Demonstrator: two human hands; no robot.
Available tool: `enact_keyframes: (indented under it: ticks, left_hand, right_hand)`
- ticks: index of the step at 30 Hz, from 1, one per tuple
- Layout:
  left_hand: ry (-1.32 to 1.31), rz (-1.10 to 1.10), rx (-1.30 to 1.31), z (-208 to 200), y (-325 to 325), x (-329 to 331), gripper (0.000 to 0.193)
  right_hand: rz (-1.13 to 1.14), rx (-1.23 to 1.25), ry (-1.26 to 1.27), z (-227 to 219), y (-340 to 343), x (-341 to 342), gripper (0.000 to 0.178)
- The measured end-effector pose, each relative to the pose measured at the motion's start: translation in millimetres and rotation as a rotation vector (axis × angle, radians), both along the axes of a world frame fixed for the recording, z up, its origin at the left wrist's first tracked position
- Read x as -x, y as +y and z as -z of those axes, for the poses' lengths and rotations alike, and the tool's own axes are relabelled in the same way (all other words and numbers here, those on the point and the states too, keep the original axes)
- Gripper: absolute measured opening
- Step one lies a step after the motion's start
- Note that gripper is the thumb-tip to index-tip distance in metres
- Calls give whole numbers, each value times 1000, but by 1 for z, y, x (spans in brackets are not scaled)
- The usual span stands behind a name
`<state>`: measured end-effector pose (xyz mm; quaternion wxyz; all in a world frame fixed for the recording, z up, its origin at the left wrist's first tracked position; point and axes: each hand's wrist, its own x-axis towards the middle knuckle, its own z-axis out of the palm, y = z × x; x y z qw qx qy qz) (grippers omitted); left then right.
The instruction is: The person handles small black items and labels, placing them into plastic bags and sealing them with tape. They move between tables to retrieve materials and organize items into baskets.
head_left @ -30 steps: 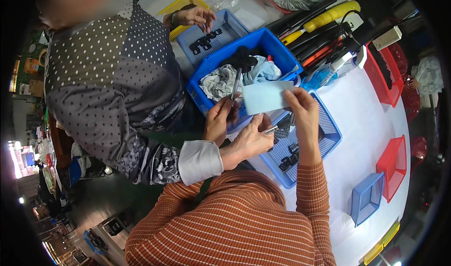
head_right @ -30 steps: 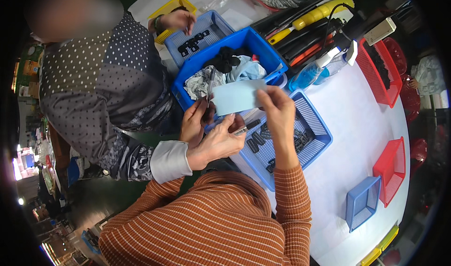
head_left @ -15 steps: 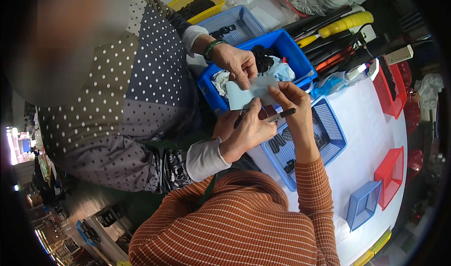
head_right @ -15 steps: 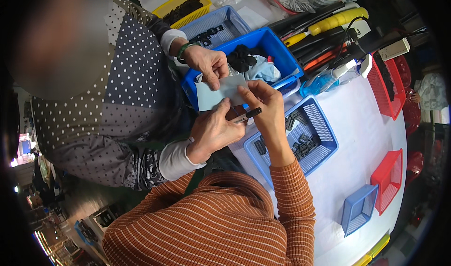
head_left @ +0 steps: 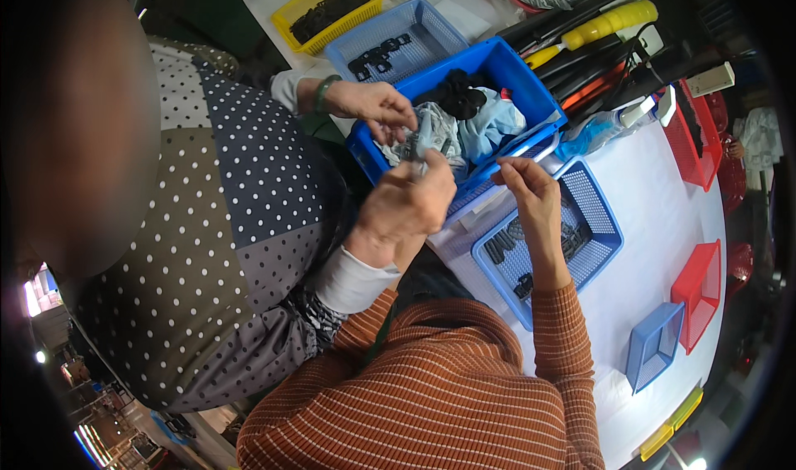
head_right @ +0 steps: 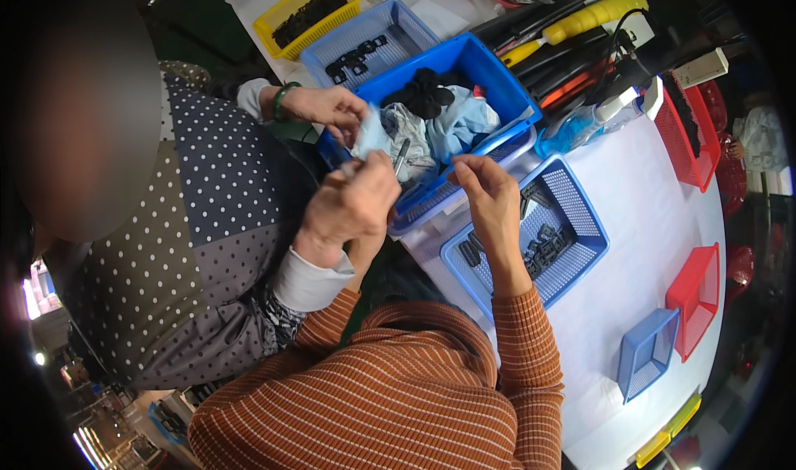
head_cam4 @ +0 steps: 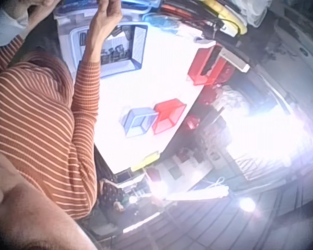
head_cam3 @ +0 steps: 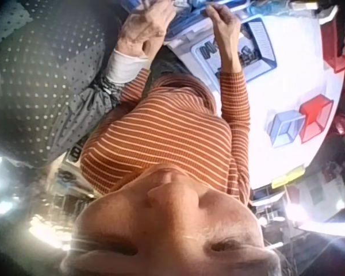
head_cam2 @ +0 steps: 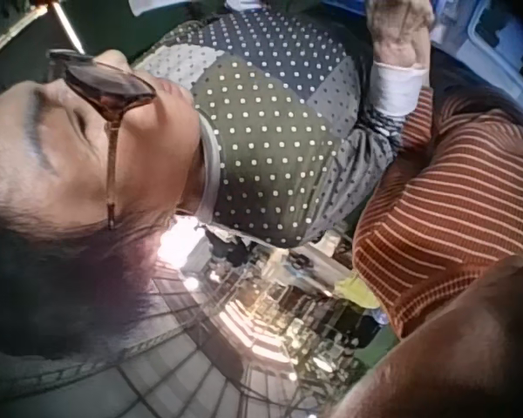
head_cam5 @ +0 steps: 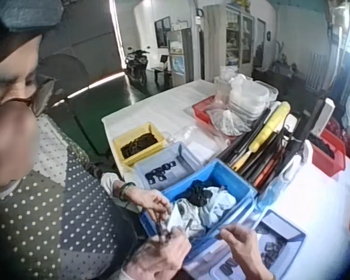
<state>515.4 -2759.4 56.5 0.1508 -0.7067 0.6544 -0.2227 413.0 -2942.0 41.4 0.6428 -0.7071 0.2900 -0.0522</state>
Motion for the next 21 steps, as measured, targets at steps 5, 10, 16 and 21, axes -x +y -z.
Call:
enact_keyframes:
  ticks: [5,10,16,21]
  left_hand:
    - [1316,-821,809,120,0,37,19]
    - [1395,-783,639,123,-11,23,22]
    - [1167,-477,779,133,-26,64,24]
    - [1123,31,820,41,-40,150,30]
  right_hand:
    - [57,-35,121,25,7,51,22]
    - [298,-67,123,29,21,138,17]
    - [618,-78,34,35,46,241,15]
    - [828,-59,-39,48,92,316,17]
